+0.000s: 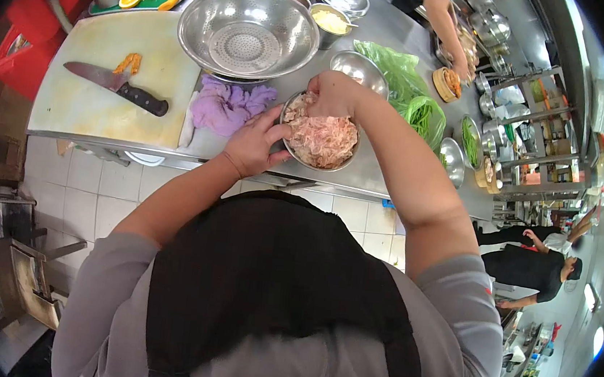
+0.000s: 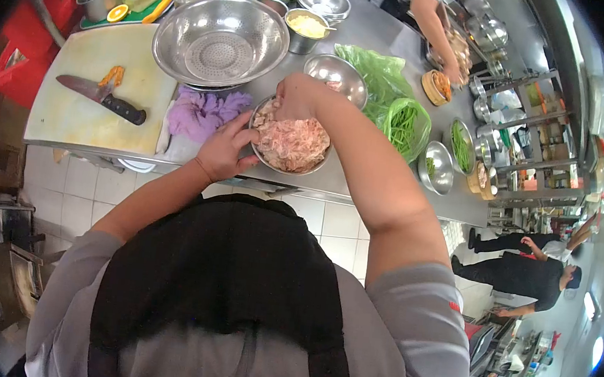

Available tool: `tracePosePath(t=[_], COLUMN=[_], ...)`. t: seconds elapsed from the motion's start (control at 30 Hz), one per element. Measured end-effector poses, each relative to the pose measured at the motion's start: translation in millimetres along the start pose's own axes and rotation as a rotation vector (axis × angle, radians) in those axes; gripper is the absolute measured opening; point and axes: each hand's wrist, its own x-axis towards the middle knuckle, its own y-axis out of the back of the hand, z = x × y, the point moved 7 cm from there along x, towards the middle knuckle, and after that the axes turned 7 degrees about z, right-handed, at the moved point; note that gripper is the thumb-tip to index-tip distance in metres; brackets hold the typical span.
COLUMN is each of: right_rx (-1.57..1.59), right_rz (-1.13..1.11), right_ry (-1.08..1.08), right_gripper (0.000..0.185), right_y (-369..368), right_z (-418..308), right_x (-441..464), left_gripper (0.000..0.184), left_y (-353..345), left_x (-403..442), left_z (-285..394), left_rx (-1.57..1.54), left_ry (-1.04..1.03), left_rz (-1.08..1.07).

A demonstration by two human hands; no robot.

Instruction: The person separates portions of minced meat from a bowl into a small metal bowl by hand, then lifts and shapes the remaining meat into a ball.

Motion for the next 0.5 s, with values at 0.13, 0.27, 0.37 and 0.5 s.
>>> tracePosePath(t=[0.13, 0.27, 0.37, 0.5], right_rx=[-0.253, -0.348, -0.339, -0.31], right_rz=[-0.039, 0.043, 0.148, 0.258], right_ry=[0.066, 0.176, 0.193, 0.298], right_gripper=[0.06, 0.063, 0.059, 0.051], right_y=[11.3, 7.3, -1.8, -20.6], right_z=[-22.1, -45.3, -57.6, -64.2], right_x=[-23.5, -46.4, -50.6, -45.1], left_gripper=[0.049, 0.05, 0.05, 0.05], left_y=[0.1, 1.2, -0.4, 3.6], left_x=[1.2, 1.4, -0.8, 1.5], left_z=[-5.8, -3.9, -6.7, -4.9], left_rx=[-0.052, -0.082, -0.058, -0.067], left_ry=[-0.02, -0.002, -0.009, -0.006], left_rz=[0.015, 0.039, 0.043, 0.039])
